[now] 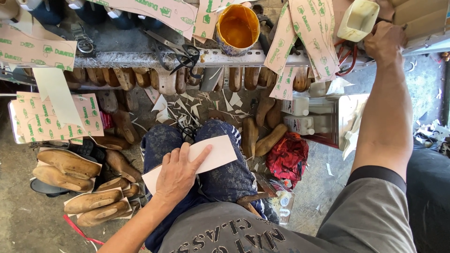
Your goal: Attaching insoles to wooden shoe lasts using a hammer in a workshop environment.
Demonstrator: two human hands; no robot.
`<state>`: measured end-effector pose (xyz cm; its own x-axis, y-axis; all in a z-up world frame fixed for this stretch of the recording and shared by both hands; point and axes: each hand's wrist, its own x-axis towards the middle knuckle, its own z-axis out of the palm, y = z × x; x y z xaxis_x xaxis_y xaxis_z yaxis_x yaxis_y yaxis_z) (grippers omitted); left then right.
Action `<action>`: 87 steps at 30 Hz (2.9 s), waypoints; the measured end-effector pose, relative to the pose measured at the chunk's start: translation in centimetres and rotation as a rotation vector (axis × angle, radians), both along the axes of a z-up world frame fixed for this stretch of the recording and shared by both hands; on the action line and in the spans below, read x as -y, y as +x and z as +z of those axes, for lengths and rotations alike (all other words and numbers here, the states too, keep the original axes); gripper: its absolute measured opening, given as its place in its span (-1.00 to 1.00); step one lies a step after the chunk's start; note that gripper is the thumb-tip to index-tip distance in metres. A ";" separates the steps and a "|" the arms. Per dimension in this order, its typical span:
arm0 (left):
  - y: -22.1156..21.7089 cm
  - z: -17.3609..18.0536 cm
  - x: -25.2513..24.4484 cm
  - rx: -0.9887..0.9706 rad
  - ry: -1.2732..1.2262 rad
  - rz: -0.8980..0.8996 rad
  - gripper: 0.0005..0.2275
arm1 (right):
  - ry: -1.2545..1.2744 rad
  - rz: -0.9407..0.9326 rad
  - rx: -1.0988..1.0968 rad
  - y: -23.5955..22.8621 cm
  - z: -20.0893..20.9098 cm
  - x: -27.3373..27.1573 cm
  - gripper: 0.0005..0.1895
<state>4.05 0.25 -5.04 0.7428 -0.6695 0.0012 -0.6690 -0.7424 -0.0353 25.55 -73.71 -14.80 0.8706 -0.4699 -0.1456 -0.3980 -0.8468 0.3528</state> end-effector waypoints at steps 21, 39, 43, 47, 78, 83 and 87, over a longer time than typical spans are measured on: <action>0.0 -2.1 0.9 0.134 -0.234 -0.003 -0.32 | 1.170 0.306 0.395 -19.4 18.8 -44.1 -0.89; -1.5 -2.7 0.6 0.215 -0.247 0.048 -0.24 | 1.321 0.463 0.627 -25.2 12.2 -52.2 -0.93; -1.5 -3.0 0.7 0.204 -0.262 0.054 -0.24 | 1.308 0.467 0.609 -25.4 13.0 -53.2 -0.95; -1.6 -2.9 0.6 0.191 -0.262 0.057 -0.24 | 1.245 0.517 0.637 -25.5 13.2 -53.5 -0.95; -1.9 -2.9 0.8 0.237 -0.342 0.040 -0.29 | 1.634 -0.182 0.250 -23.7 12.0 -51.3 -0.83; -1.9 -2.8 0.9 0.254 -0.337 0.050 -0.30 | 1.537 -0.225 0.300 -24.9 13.9 -51.0 -0.81; -1.7 -4.0 0.5 0.253 -0.358 0.064 -0.31 | 0.933 0.266 0.171 -32.5 16.4 -47.4 -0.55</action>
